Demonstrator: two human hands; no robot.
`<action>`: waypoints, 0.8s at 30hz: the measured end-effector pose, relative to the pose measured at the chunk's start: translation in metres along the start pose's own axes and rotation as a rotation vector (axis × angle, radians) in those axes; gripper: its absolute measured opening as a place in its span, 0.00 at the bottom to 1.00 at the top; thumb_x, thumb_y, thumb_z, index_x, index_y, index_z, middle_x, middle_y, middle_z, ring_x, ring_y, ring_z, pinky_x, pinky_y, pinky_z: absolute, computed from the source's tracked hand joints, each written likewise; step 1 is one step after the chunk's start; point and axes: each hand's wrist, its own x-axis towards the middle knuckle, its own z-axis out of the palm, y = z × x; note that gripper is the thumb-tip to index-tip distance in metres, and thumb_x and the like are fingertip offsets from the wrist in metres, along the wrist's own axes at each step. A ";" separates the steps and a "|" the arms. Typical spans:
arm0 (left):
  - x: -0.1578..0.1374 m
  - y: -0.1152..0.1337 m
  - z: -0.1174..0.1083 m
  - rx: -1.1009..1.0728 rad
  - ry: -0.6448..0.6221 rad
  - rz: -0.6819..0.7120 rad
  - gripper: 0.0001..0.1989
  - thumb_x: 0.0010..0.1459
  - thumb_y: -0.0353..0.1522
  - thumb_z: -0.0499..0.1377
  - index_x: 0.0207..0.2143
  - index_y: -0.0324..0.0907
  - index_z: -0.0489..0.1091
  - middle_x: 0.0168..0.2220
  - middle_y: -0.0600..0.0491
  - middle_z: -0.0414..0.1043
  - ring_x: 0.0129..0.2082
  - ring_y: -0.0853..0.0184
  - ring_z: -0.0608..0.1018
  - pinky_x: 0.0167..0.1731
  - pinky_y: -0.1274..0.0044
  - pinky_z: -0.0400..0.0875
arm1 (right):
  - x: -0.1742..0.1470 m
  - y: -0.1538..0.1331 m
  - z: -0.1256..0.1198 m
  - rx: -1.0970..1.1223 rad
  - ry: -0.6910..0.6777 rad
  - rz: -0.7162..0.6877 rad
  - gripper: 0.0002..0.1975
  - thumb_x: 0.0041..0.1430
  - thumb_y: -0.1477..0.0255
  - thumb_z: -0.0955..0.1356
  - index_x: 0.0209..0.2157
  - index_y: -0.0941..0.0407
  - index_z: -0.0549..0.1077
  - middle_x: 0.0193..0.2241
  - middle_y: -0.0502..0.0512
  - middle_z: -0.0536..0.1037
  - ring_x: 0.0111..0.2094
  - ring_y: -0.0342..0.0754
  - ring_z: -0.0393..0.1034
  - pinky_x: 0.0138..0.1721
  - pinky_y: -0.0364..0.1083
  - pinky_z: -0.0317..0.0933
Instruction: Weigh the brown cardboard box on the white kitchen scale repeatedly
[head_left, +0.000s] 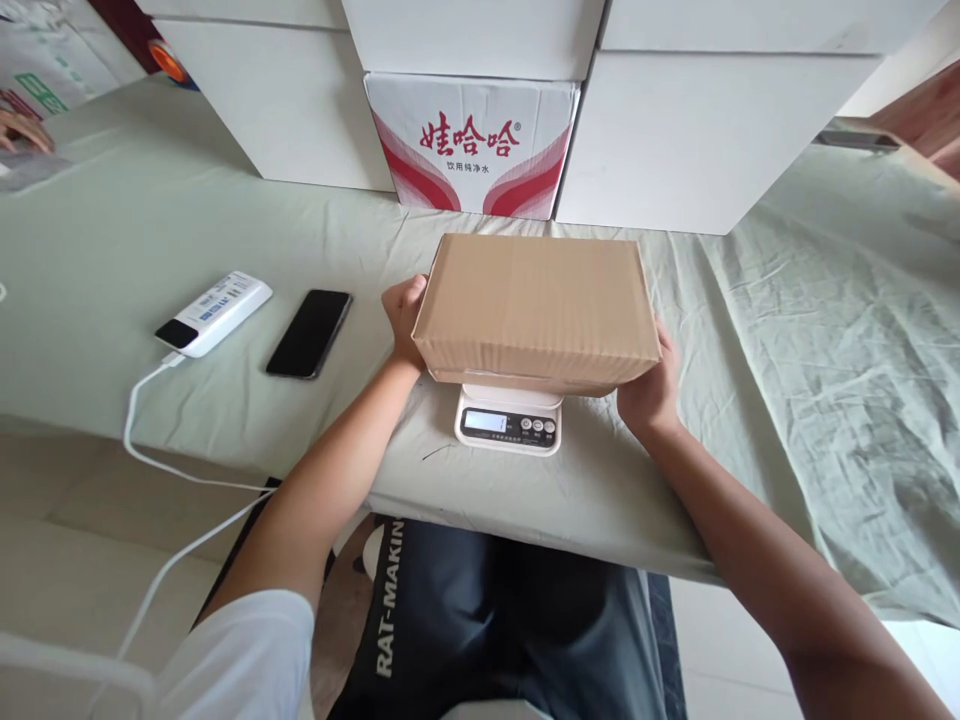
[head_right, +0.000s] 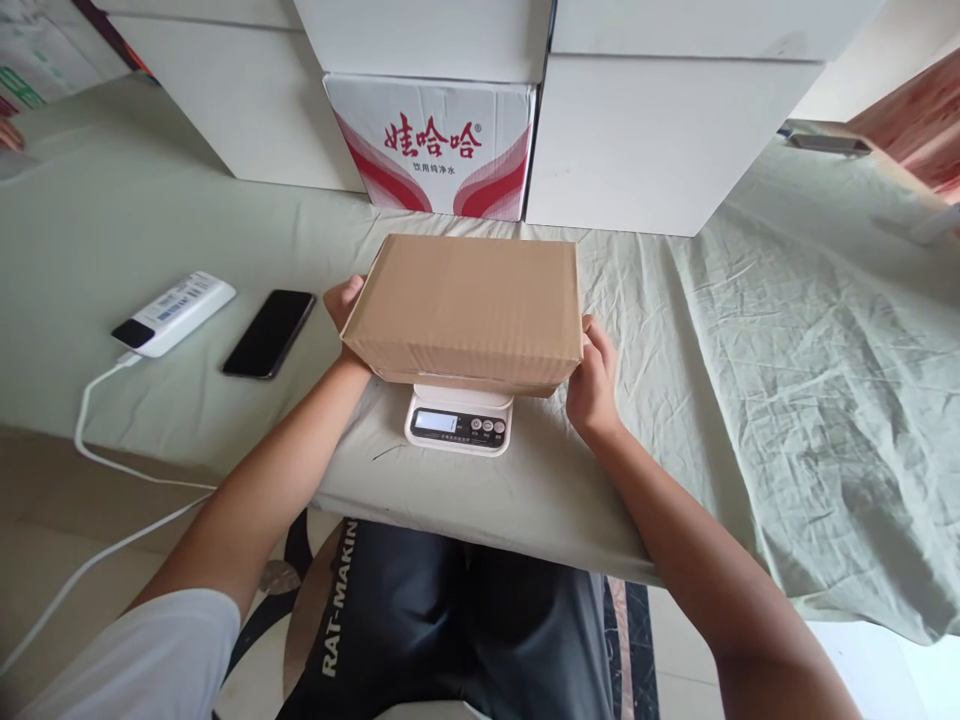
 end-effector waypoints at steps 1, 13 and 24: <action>0.001 -0.001 0.000 0.010 -0.004 0.034 0.31 0.73 0.22 0.56 0.17 0.43 0.49 0.19 0.59 0.46 0.23 0.72 0.50 0.27 0.73 0.48 | 0.000 0.002 -0.001 0.018 -0.002 -0.002 0.26 0.66 0.46 0.72 0.27 0.50 0.65 0.28 0.49 0.65 0.34 0.48 0.66 0.36 0.47 0.67; 0.006 -0.011 -0.005 0.024 -0.119 0.235 0.32 0.74 0.30 0.61 0.19 0.44 0.48 0.19 0.60 0.45 0.22 0.73 0.49 0.26 0.72 0.46 | 0.003 0.017 -0.002 0.147 0.033 -0.079 0.25 0.63 0.46 0.74 0.27 0.51 0.68 0.26 0.47 0.65 0.33 0.47 0.67 0.36 0.48 0.68; 0.007 0.000 -0.002 0.058 -0.029 0.206 0.32 0.74 0.25 0.57 0.18 0.44 0.45 0.19 0.60 0.41 0.22 0.73 0.48 0.25 0.73 0.45 | 0.008 0.006 0.000 0.178 0.103 -0.046 0.26 0.64 0.48 0.73 0.25 0.50 0.63 0.25 0.47 0.59 0.29 0.46 0.59 0.32 0.48 0.58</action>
